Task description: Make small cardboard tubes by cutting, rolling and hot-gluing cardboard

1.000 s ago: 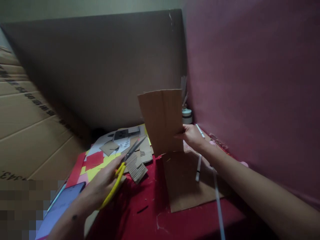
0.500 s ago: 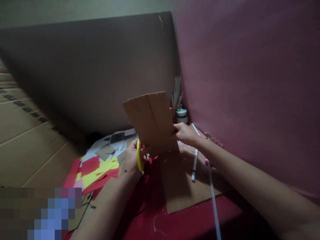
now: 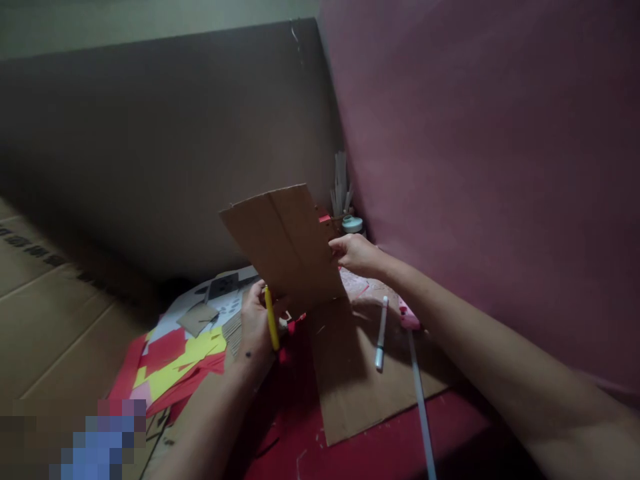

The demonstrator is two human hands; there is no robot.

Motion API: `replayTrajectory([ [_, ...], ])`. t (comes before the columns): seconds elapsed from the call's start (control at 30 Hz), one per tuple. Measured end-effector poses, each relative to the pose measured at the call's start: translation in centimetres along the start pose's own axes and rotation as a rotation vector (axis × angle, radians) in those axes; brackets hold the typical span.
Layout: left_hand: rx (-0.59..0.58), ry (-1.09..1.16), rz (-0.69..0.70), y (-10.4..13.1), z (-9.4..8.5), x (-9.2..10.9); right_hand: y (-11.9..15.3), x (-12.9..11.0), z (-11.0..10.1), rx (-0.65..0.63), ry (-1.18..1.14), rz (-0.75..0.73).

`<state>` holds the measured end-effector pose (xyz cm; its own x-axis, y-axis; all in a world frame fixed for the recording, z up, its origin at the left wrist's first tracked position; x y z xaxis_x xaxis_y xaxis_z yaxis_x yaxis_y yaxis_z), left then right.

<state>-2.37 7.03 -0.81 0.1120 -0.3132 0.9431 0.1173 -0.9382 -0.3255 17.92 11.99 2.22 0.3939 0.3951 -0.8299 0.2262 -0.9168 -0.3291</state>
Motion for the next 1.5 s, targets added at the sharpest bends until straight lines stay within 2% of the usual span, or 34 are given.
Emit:
replayTrajectory([
  [0.33,-0.017,0.002,-0.049,-0.5,-0.3,-1.0,-0.5,-0.2,0.1,-0.083,0.132,-0.086],
  [0.6,-0.031,0.025,-0.051,-0.5,-0.3,-1.1,-0.9,0.5,0.4,-0.103,0.146,-0.121],
  [0.83,-0.02,-0.026,-0.045,-1.0,-0.5,-1.4,-0.8,0.2,0.3,-0.103,0.158,-0.148],
  [1.23,-0.061,-0.043,0.004,-2.1,-0.6,-1.5,-0.7,0.4,-0.1,0.012,0.243,-0.052],
  [1.5,-0.07,-0.036,0.001,-2.3,-0.8,-2.0,-0.5,0.3,-0.1,0.013,0.224,-0.005],
])
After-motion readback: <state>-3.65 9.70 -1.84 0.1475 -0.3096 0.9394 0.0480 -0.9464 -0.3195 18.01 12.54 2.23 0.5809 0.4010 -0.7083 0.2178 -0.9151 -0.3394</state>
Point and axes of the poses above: each hand's wrist, its own y-axis away from the middle knuckle, its own z-axis out of the palm, x = y × z, the point moved 4 cm from there along -y, towards the middle knuckle, and after that the axes turned 7 degrees about z, right-handed, at the moved point
